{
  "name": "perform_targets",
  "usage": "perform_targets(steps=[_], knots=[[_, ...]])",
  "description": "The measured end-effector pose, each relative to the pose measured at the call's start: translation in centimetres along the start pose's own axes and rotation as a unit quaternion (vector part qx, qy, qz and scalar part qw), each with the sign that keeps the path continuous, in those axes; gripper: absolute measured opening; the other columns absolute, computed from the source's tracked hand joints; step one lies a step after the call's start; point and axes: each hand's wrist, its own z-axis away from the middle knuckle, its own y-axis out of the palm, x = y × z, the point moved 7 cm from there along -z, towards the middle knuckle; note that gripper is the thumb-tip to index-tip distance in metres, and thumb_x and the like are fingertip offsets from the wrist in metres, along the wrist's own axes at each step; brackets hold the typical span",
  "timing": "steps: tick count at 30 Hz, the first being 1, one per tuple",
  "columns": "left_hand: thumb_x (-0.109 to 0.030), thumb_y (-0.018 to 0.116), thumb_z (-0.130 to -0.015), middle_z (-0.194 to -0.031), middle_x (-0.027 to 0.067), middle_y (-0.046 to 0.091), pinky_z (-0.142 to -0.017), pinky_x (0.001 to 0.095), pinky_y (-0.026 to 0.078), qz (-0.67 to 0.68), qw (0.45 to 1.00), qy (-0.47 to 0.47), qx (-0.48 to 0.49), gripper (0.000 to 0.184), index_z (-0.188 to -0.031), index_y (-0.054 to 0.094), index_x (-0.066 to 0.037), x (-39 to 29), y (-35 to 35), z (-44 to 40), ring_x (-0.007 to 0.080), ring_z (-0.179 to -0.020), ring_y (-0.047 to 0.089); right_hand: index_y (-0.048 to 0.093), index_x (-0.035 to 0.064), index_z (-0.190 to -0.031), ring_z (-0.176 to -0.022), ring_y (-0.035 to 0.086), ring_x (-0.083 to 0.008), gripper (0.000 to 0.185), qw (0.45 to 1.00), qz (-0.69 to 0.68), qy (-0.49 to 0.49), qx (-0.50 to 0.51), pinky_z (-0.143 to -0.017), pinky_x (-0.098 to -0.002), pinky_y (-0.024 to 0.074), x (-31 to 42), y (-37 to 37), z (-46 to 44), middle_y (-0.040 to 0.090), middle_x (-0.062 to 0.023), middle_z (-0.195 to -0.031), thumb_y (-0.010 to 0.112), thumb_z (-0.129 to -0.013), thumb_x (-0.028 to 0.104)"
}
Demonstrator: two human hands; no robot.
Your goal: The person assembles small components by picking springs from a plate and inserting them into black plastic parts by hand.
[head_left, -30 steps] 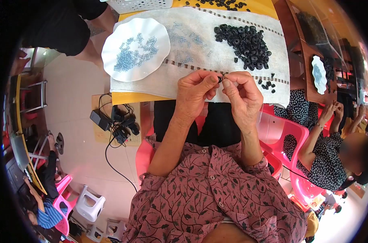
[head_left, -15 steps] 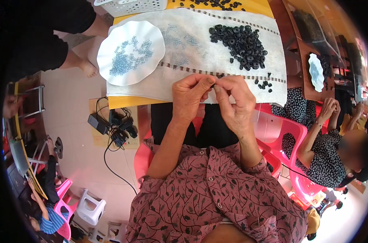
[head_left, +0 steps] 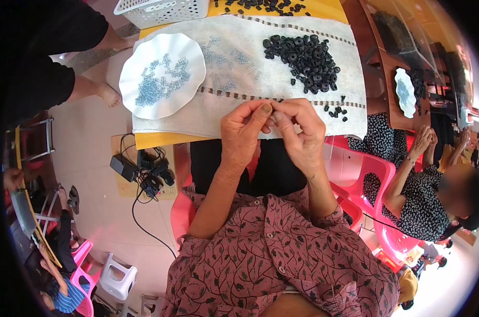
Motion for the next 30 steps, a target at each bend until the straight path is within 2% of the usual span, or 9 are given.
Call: perform_targets(steps=[4,9,16,19,22,24,25,27,30], knots=[[-0.015,0.063,-0.091,-0.082,0.0050,0.065,-0.056,0.0207,0.049,0.016,0.999,-0.043,-0.020,0.020,-0.101,0.067,0.002,0.0,-0.3,-0.2,0.0087,-0.065,0.060,0.065,0.0003,-0.095,-0.069,0.061,-0.0237,0.015,0.995,0.099,-0.012,-0.028,-0.059,-0.0321,0.0491,-2.6,-1.4,-1.7,0.061,-0.0138,-0.087,0.060,-0.081,-0.004],[-0.015,0.062,-0.092,-0.084,0.0097,0.067,-0.052,0.0214,0.047,0.057,0.996,-0.068,-0.025,0.020,-0.104,0.065,0.001,-0.1,-0.4,-0.1,0.0112,-0.064,0.061,0.067,0.0103,-0.099,-0.071,0.062,-0.0290,0.025,0.960,0.281,-0.004,0.002,-0.059,-0.0380,0.0493,-5.2,-1.4,-3.4,0.057,-0.0107,-0.089,0.061,-0.078,0.000],[-0.017,0.065,-0.090,-0.082,0.0079,0.067,-0.051,0.0210,0.048,0.115,0.990,-0.075,-0.013,0.021,-0.102,0.065,0.000,0.5,-0.9,-0.6,0.0104,-0.061,0.061,0.067,0.0103,-0.096,-0.072,0.062,-0.0278,0.022,0.929,0.365,-0.046,0.034,-0.058,-0.0384,0.0495,-5.4,-0.7,-4.1,0.055,-0.0101,-0.089,0.064,-0.076,0.002],[-0.015,0.059,-0.093,-0.084,0.0091,0.067,-0.055,0.0209,0.046,0.126,0.989,-0.082,-0.007,0.022,-0.107,0.063,0.002,0.5,-1.0,-0.7,0.0102,-0.065,0.060,0.066,0.0083,-0.092,-0.071,0.062,-0.0281,0.017,0.931,0.360,-0.050,0.028,-0.058,-0.0391,0.0498,-5.1,-0.7,-4.1,0.056,-0.0102,-0.089,0.064,-0.077,0.003],[-0.016,0.060,-0.093,-0.086,0.0082,0.067,-0.057,0.0212,0.050,0.163,0.983,-0.084,-0.001,0.022,-0.107,0.064,0.000,0.5,-1.0,-0.8,0.0106,-0.066,0.062,0.065,0.0060,-0.091,-0.065,0.061,-0.0275,0.016,0.949,0.311,-0.042,0.011,-0.057,-0.0371,0.0500,-5.1,-1.2,-3.6,0.057,-0.0117,-0.085,0.065,-0.076,0.001],[-0.012,0.058,-0.094,-0.089,0.0087,0.067,-0.062,0.0222,0.052,0.174,0.981,-0.083,0.004,0.022,-0.111,0.063,0.000,0.4,-0.8,-0.7,0.0112,-0.071,0.063,0.063,0.0023,-0.093,-0.061,0.061,-0.0203,0.013,0.984,0.176,-0.010,-0.006,-0.056,-0.0305,0.0502,-5.6,-1.5,-3.1,0.061,-0.0095,-0.081,0.065,-0.081,0.000],[-0.012,0.058,-0.094,-0.089,0.0087,0.067,-0.062,0.0222,0.052,0.173,0.981,-0.082,0.002,0.022,-0.111,0.063,0.000,0.4,-0.9,-0.7,0.0112,-0.071,0.063,0.063,0.0023,-0.093,-0.061,0.061,-0.0203,0.013,0.985,0.174,-0.010,-0.005,-0.056,-0.0305,0.0502,-5.2,-1.4,-2.8,0.061,-0.0095,-0.081,0.065,-0.081,0.000],[-0.010,0.058,-0.093,-0.092,0.0093,0.067,-0.065,0.0232,0.053,0.178,0.980,-0.087,0.015,0.021,-0.112,0.062,0.000,0.6,-0.8,-0.7,0.0116,-0.073,0.063,0.062,-0.0013,-0.097,-0.065,0.062,-0.0119,0.012,0.986,-0.069,0.150,-0.009,-0.057,-0.0240,0.0495,-6.3,-1.0,-1.7,0.064,-0.0066,-0.080,0.064,-0.086,0.001],[-0.008,0.059,-0.092,-0.092,0.0095,0.067,-0.064,0.0232,0.052,0.174,0.981,-0.089,0.011,0.020,-0.110,0.062,0.000,0.8,-0.7,-0.6,0.0118,-0.073,0.063,0.061,-0.0039,-0.101,-0.072,0.064,-0.0089,0.013,0.972,-0.152,0.179,0.007,-0.060,-0.0210,0.0495,-4.7,-0.4,-0.9,0.066,-0.0058,-0.085,0.060,-0.090,0.001]])
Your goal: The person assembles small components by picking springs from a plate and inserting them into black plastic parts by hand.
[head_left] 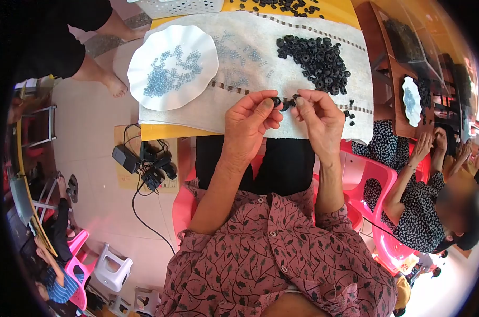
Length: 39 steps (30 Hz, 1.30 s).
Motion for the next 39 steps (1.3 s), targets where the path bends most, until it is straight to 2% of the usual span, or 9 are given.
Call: perform_targets(steps=[5,10,14,27,32,34,39], knots=[[-0.007,0.060,-0.091,-0.091,0.0090,0.067,-0.064,0.0232,0.052,0.008,1.000,0.007,-0.001,0.019,-0.109,0.062,0.001,0.1,0.2,0.0,0.0112,-0.072,0.062,0.061,-0.0032,-0.102,-0.073,0.064,-0.0085,0.013,0.997,-0.073,0.020,0.014,-0.061,-0.0197,0.0489,1.2,1.4,1.5,0.067,-0.0052,-0.084,0.060,-0.089,0.000],[-0.007,0.060,-0.091,-0.092,0.0084,0.068,-0.066,0.0226,0.051,0.001,1.000,0.022,0.007,0.022,-0.111,0.062,0.002,0.3,-0.2,0.0,0.0108,-0.074,0.061,0.061,-0.0027,-0.100,-0.070,0.062,-0.0072,0.012,0.995,-0.093,0.026,0.007,-0.061,-0.0183,0.0479,1.0,1.9,1.8,0.066,-0.0049,-0.083,0.060,-0.089,0.001],[-0.006,0.062,-0.090,-0.087,0.0064,0.067,-0.065,0.0209,0.049,0.006,1.000,0.030,-0.006,0.018,-0.106,0.065,0.001,0.2,0.4,0.1,0.0091,-0.070,0.060,0.060,-0.0024,-0.100,-0.070,0.062,-0.0072,0.011,0.993,-0.116,0.028,0.001,-0.061,-0.0181,0.0475,1.0,2.2,1.9,0.066,-0.0052,-0.081,0.061,-0.089,0.001],[-0.004,0.061,-0.090,-0.085,0.0047,0.066,-0.065,0.0210,0.049,-0.045,0.997,0.061,-0.010,0.017,-0.105,0.066,0.002,-0.2,0.6,0.3,0.0081,-0.069,0.058,0.059,-0.0019,-0.097,-0.068,0.059,-0.0048,0.008,0.996,-0.077,0.001,-0.034,-0.058,-0.0175,0.0462,1.2,2.5,2.3,0.065,-0.0044,-0.080,0.059,-0.089,-0.002],[-0.003,0.061,-0.090,-0.087,0.0051,0.066,-0.066,0.0210,0.049,-0.100,0.991,0.085,-0.007,0.017,-0.106,0.065,0.003,-0.6,0.6,0.5,0.0084,-0.071,0.058,0.059,-0.0021,-0.096,-0.066,0.058,-0.0047,0.009,0.996,0.000,-0.066,-0.060,-0.058,-0.0178,0.0462,1.5,2.2,2.5,0.061,-0.0020,-0.078,0.060,-0.087,-0.004],[-0.002,0.060,-0.090,-0.089,0.0065,0.066,-0.067,0.0216,0.048,-0.130,0.987,0.092,-0.002,0.019,-0.107,0.064,0.004,-0.7,0.7,0.6,0.0096,-0.074,0.058,0.059,-0.0019,-0.095,-0.067,0.058,-0.0047,0.009,0.996,0.000,-0.067,-0.062,-0.059,-0.0181,0.0464,1.0,2.1,2.5,0.060,-0.0018,-0.079,0.060,-0.086,-0.004],[-0.002,0.061,-0.090,-0.084,0.0033,0.064,-0.065,0.0206,0.046,-0.160,0.980,0.120,0.000,0.017,-0.105,0.065,0.003,-1.1,1.2,0.9,0.0079,-0.070,0.055,0.059,-0.0017,-0.094,-0.069,0.058,-0.0048,0.010,0.996,0.003,-0.057,-0.062,-0.059,-0.0185,0.0465,0.7,2.0,2.8,0.059,-0.0022,-0.081,0.060,-0.085,-0.006]])
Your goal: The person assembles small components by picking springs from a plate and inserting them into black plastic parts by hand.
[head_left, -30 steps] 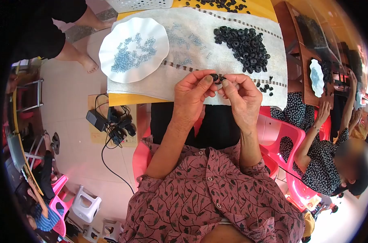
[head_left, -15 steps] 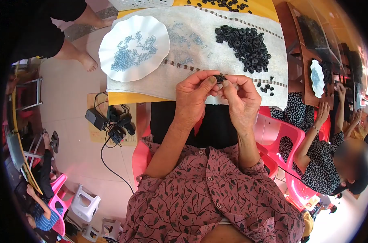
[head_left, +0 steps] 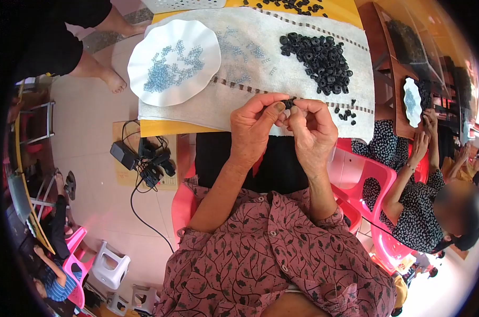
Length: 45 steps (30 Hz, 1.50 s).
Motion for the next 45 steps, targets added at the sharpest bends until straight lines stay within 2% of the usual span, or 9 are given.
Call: perform_targets(steps=[7,17,21,25,29,31,33,35,45], knots=[[-0.003,0.061,-0.090,-0.081,0.0020,0.063,-0.063,0.0203,0.045,-0.006,1.000,0.007,0.003,0.016,-0.104,0.066,0.003,-0.3,-0.1,0.1,0.0073,-0.069,0.054,0.058,-0.0018,-0.092,-0.068,0.054,-0.0042,0.012,1.000,0.001,-0.025,0.011,-0.059,-0.0176,0.0439,0.5,0.2,0.0,0.056,-0.0027,-0.085,0.059,-0.083,-0.009],[0.000,0.061,-0.089,-0.084,0.0025,0.062,-0.060,0.0205,0.047,-0.102,0.993,0.052,0.034,0.014,-0.101,0.067,0.000,-1.2,0.1,0.2,0.0067,-0.067,0.056,0.058,-0.0011,-0.087,-0.066,0.049,-0.0035,0.013,0.998,-0.003,-0.017,0.057,-0.056,-0.0183,0.0416,0.4,-0.2,-0.3,0.055,-0.0020,-0.084,0.060,-0.079,-0.011],[0.001,0.061,-0.088,-0.084,0.0021,0.061,-0.059,0.0200,0.047,-0.138,0.987,0.067,0.051,0.014,-0.100,0.068,-0.001,-1.4,0.2,0.1,0.0060,-0.068,0.056,0.058,-0.0010,-0.086,-0.065,0.049,-0.0038,0.013,0.997,0.012,-0.029,0.074,-0.056,-0.0188,0.0418,0.7,-0.4,-0.5,0.056,-0.0023,-0.083,0.060,-0.078,-0.011],[0.001,0.061,-0.088,-0.084,0.0021,0.062,-0.059,0.0196,0.048,-0.173,0.979,0.082,0.069,0.014,-0.100,0.068,-0.001,-1.7,0.1,0.1,0.0057,-0.068,0.056,0.060,-0.0019,-0.088,-0.068,0.057,-0.0073,0.009,0.995,0.007,0.015,0.100,-0.057,-0.0198,0.0476,1.1,-0.4,-0.3,0.058,-0.0044,-0.083,0.059,-0.083,-0.009],[0.000,0.062,-0.088,-0.085,0.0021,0.063,-0.058,0.0192,0.048,-0.148,0.985,0.041,0.079,0.015,-0.101,0.067,-0.001,-1.4,-0.4,-0.1,0.0056,-0.068,0.057,0.062,-0.0025,-0.092,-0.069,0.064,-0.0117,0.007,0.984,-0.052,0.072,0.156,-0.059,-0.0224,0.0532,0.2,-0.3,-0.6,0.062,-0.0071,-0.083,0.057,-0.089,-0.006],[0.000,0.062,-0.088,-0.085,0.0022,0.063,-0.058,0.0191,0.048,-0.147,0.985,0.027,0.086,0.014,-0.101,0.067,0.000,-1.3,-0.3,-0.1,0.0056,-0.068,0.057,0.062,-0.0028,-0.093,-0.067,0.064,-0.0117,0.007,0.977,-0.072,0.097,0.175,-0.059,-0.0225,0.0535,-0.3,-0.7,-0.8,0.063,-0.0077,-0.082,0.058,-0.088,-0.005],[-0.001,0.063,-0.087,-0.083,0.0026,0.064,-0.058,0.0191,0.048,-0.059,0.994,-0.046,0.075,0.013,-0.100,0.067,0.001,-0.8,-0.3,0.0,0.0057,-0.068,0.058,0.063,-0.0031,-0.094,-0.066,0.064,-0.0117,0.007,0.969,-0.093,0.123,0.194,-0.060,-0.0227,0.0538,-0.6,-0.8,-0.9,0.064,-0.0083,-0.081,0.059,-0.088,-0.005],[-0.002,0.063,-0.088,-0.081,0.0023,0.065,-0.057,0.0190,0.048,-0.059,0.994,-0.050,0.079,0.012,-0.099,0.067,0.000,-0.5,-0.3,0.0,0.0052,-0.066,0.057,0.063,-0.0041,-0.094,-0.064,0.064,-0.0125,0.007,0.952,-0.143,0.156,0.219,-0.058,-0.0237,0.0542,-0.8,-0.7,-1.0,0.065,-0.0097,-0.081,0.062,-0.087,-0.003],[-0.006,0.069,-0.085,-0.074,0.0024,0.064,-0.056,0.0189,0.048,-0.041,0.991,-0.060,0.111,0.011,-0.095,0.067,0.000,0.0,-0.1,0.3,0.0058,-0.062,0.058,0.061,-0.0030,-0.084,-0.059,0.061,-0.0117,0.006,0.922,-0.257,0.141,0.254,-0.048,-0.0221,0.0515,-1.8,-0.2,-1.2,0.062,-0.0097,-0.079,0.066,-0.084,-0.001]])
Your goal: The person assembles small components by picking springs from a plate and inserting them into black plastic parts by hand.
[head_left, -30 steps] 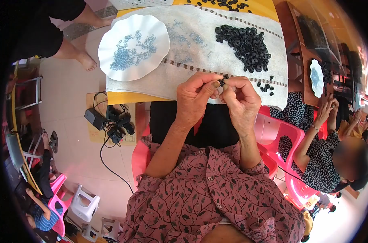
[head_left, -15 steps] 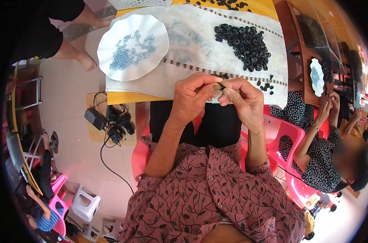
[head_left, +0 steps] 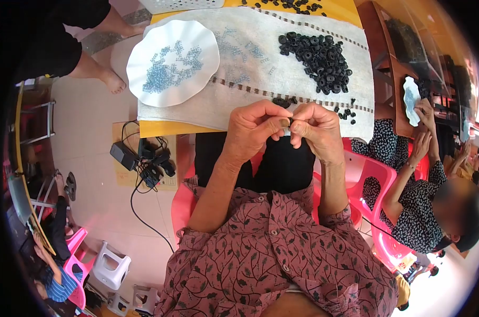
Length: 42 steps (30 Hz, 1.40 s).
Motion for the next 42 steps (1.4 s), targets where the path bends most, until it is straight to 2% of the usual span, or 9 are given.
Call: perform_targets(steps=[10,14,17,19,21,28,30,35,42], knots=[[-0.006,0.064,-0.088,-0.077,0.0014,0.063,-0.056,0.0202,0.046,-0.056,0.995,0.008,-0.076,0.010,-0.095,0.066,0.001,-0.7,-0.4,-0.2,0.0047,-0.064,0.056,0.062,-0.0007,-0.092,-0.059,0.059,-0.0087,0.006,0.995,0.024,0.033,-0.091,-0.053,-0.0213,0.0484,-1.1,-0.1,-0.1,0.063,-0.0050,-0.075,0.062,-0.090,0.005],[-0.003,0.063,-0.085,-0.078,0.0073,0.063,-0.058,0.0278,0.048,-0.266,0.950,0.096,-0.133,0.011,-0.096,0.065,-0.001,-2.0,-1.5,-0.4,0.0146,-0.065,0.060,0.064,-0.0012,-0.098,-0.061,0.058,-0.0080,0.012,0.972,0.161,0.018,-0.172,-0.055,-0.0215,0.0474,-1.2,-1.4,-1.1,0.062,-0.0041,-0.077,0.062,-0.090,0.007],[-0.001,0.063,-0.083,-0.078,0.0092,0.062,-0.059,0.0296,0.047,-0.379,0.899,0.165,-0.147,0.012,-0.095,0.065,-0.001,-2.5,-1.1,-0.3,0.0178,-0.065,0.059,0.066,0.0033,-0.094,-0.060,0.061,-0.0188,0.012,0.844,0.468,-0.176,-0.195,-0.054,-0.0295,0.0475,1.8,-0.8,-2.4,0.061,-0.0091,-0.082,0.066,-0.083,0.003],[-0.001,0.063,-0.083,-0.077,0.0084,0.061,-0.059,0.0281,0.046,-0.405,0.884,0.182,-0.147,0.012,-0.096,0.066,-0.001,-2.6,-0.6,-0.4,0.0156,-0.064,0.056,0.066,0.0046,-0.094,-0.062,0.061,-0.0226,0.012,0.816,0.503,-0.207,-0.197,-0.054,-0.0316,0.0481,2.4,-0.2,-3.6,0.060,-0.0100,-0.082,0.066,-0.082,0.003],[-0.001,0.062,-0.081,-0.081,0.0135,0.059,-0.063,0.0393,0.048,-0.439,0.867,0.182,-0.149,0.010,-0.091,0.065,-0.003,-2.9,-0.1,-0.4,0.0327,-0.071,0.060,0.066,0.0081,-0.091,-0.066,0.062,-0.0291,0.011,0.768,0.556,-0.250,-0.198,-0.055,-0.0367,0.0496,2.6,0.5,-4.7,0.059,-0.0106,-0.083,0.065,-0.081,0.004],[-0.001,0.064,-0.080,-0.084,0.0137,0.057,-0.063,0.0397,0.048,-0.437,0.869,0.168,-0.162,0.012,-0.091,0.066,-0.004,-2.4,-0.4,-0.4,0.0313,-0.073,0.060,0.067,0.0112,-0.091,-0.065,0.061,-0.0296,0.016,0.693,0.675,-0.206,-0.148,-0.053,-0.0393,0.0488,1.0,1.5,-7.1,0.055,-0.0091,-0.082,0.063,-0.076,0.005],[0.000,0.065,-0.079,-0.082,0.0102,0.057,-0.060,0.0317,0.047,-0.463,0.848,0.190,-0.176,0.016,-0.094,0.069,-0.004,-2.7,-0.4,-0.3,0.0209,-0.067,0.058,0.066,0.0090,-0.088,-0.065,0.061,-0.0307,0.014,0.696,0.672,-0.209,-0.145,-0.053,-0.0402,0.0486,1.1,1.6,-7.0,0.054,-0.0106,-0.083,0.062,-0.075,0.004],[-0.001,0.066,-0.079,-0.083,0.0099,0.057,-0.060,0.0304,0.047,-0.458,0.850,0.186,-0.179,0.016,-0.094,0.069,-0.003,-2.4,-0.5,-0.4,0.0198,-0.067,0.058,0.058,0.0052,-0.085,-0.065,0.061,-0.0319,0.004,0.698,0.661,-0.207,-0.182,-0.053,-0.0415,0.0490,1.8,0.9,-5.9,0.054,-0.0126,-0.087,0.061,-0.082,0.006],[-0.001,0.066,-0.080,-0.084,0.0092,0.058,-0.059,0.0286,0.046,-0.452,0.852,0.192,-0.183,0.015,-0.094,0.068,-0.002,-2.4,-0.6,-0.3,0.0179,-0.066,0.057,0.057,0.0036,-0.089,-0.073,0.063,-0.0342,0.008,0.670,0.672,-0.214,-0.232,-0.062,-0.0413,0.0525,4.0,-1.9,-5.9,0.057,-0.0143,-0.109,0.061,-0.083,0.007]])
